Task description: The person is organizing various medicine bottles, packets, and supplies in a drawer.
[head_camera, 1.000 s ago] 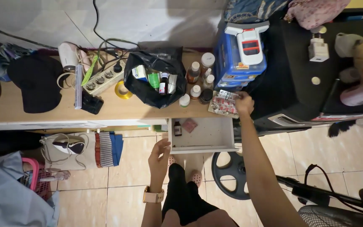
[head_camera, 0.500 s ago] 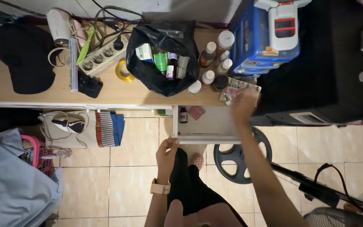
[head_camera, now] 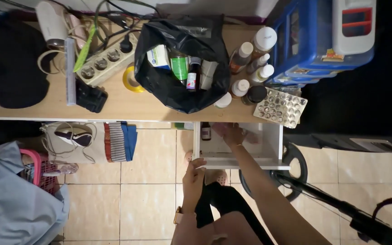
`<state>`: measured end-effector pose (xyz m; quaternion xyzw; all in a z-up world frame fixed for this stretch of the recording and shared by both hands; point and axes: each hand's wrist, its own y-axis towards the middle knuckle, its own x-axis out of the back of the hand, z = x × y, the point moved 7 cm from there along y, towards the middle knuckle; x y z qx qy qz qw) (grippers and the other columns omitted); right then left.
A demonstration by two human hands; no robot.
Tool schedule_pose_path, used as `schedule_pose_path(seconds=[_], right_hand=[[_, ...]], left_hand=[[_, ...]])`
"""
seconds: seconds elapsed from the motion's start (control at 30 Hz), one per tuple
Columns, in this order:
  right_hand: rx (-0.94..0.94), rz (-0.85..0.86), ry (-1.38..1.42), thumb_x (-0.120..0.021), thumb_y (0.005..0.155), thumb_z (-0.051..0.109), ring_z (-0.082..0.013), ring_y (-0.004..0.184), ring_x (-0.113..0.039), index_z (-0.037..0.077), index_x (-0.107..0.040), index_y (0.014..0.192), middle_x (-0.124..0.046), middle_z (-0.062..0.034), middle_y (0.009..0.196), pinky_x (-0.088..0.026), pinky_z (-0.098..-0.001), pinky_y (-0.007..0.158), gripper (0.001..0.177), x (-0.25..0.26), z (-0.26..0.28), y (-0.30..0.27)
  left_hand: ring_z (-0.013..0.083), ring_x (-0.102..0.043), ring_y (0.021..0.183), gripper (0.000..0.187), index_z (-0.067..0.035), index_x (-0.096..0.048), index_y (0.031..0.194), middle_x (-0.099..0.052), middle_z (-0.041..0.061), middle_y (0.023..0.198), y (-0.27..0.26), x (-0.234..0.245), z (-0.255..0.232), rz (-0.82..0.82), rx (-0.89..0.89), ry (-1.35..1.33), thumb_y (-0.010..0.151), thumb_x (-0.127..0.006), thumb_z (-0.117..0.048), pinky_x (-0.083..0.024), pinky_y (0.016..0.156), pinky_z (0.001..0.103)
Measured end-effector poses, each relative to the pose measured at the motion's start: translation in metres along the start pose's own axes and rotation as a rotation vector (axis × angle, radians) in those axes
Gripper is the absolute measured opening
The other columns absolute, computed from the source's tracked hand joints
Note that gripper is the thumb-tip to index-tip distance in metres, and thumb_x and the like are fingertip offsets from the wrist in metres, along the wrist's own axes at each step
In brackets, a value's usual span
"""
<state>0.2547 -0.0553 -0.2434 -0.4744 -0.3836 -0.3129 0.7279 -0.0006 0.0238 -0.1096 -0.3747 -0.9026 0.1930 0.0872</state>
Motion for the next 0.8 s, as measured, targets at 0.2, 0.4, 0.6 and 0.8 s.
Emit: schedule_pose_path(seconds=[0.2, 0.4, 0.6, 0.8], right_hand=[[0.234, 0.016, -0.066, -0.067, 0.09, 0.016, -0.0283, 0.12, -0.069, 0.027, -0.072, 0.118, -0.072, -0.0061, 0.127, -0.057, -0.0457, 0.108, 0.031, -0.072, -0.091, 0.015], [-0.034, -0.027, -0.443, -0.078, 0.07, 0.013, -0.0469, 0.139, -0.035, 0.023, -0.05, 0.141, -0.037, -0.0164, 0.155, -0.048, -0.066, 0.093, 0.077, 0.024, -0.091, 0.013], [0.176, 0.234, -0.505, -0.087, 0.068, 0.025, -0.0254, 0.118, -0.064, 0.015, -0.07, 0.109, -0.069, -0.0066, 0.118, -0.051, -0.0386, 0.107, 0.046, 0.036, -0.069, -0.018], [0.163, -0.534, 0.599, -0.075, 0.091, 0.01, -0.0146, 0.069, -0.063, 0.006, -0.071, 0.101, -0.071, -0.0082, 0.083, -0.052, -0.0301, 0.063, 0.012, 0.166, -0.12, -0.072]], left_hand=[[0.0112, -0.066, 0.086, 0.032, -0.007, -0.064, 0.124, -0.073, 0.004, 0.117, 0.006, -0.004, 0.005, 0.041, 0.034, -0.009, 0.093, -0.055, 0.0, -0.054, 0.082, 0.026], [0.0123, -0.065, 0.092, 0.029, -0.007, -0.065, 0.124, -0.072, 0.003, 0.117, 0.026, -0.025, 0.008, 0.088, 0.045, 0.025, 0.096, -0.059, -0.004, -0.056, 0.081, 0.029], [0.0154, -0.067, 0.096, 0.031, -0.008, -0.065, 0.125, -0.072, 0.004, 0.119, 0.043, -0.046, 0.029, 0.142, -0.011, 0.068, 0.095, -0.058, -0.002, -0.057, 0.082, 0.031], [0.0189, -0.073, 0.09, 0.033, -0.009, -0.066, 0.122, -0.075, 0.007, 0.114, 0.062, -0.064, 0.022, 0.15, -0.123, 0.211, 0.092, -0.058, 0.001, -0.059, 0.078, 0.032]])
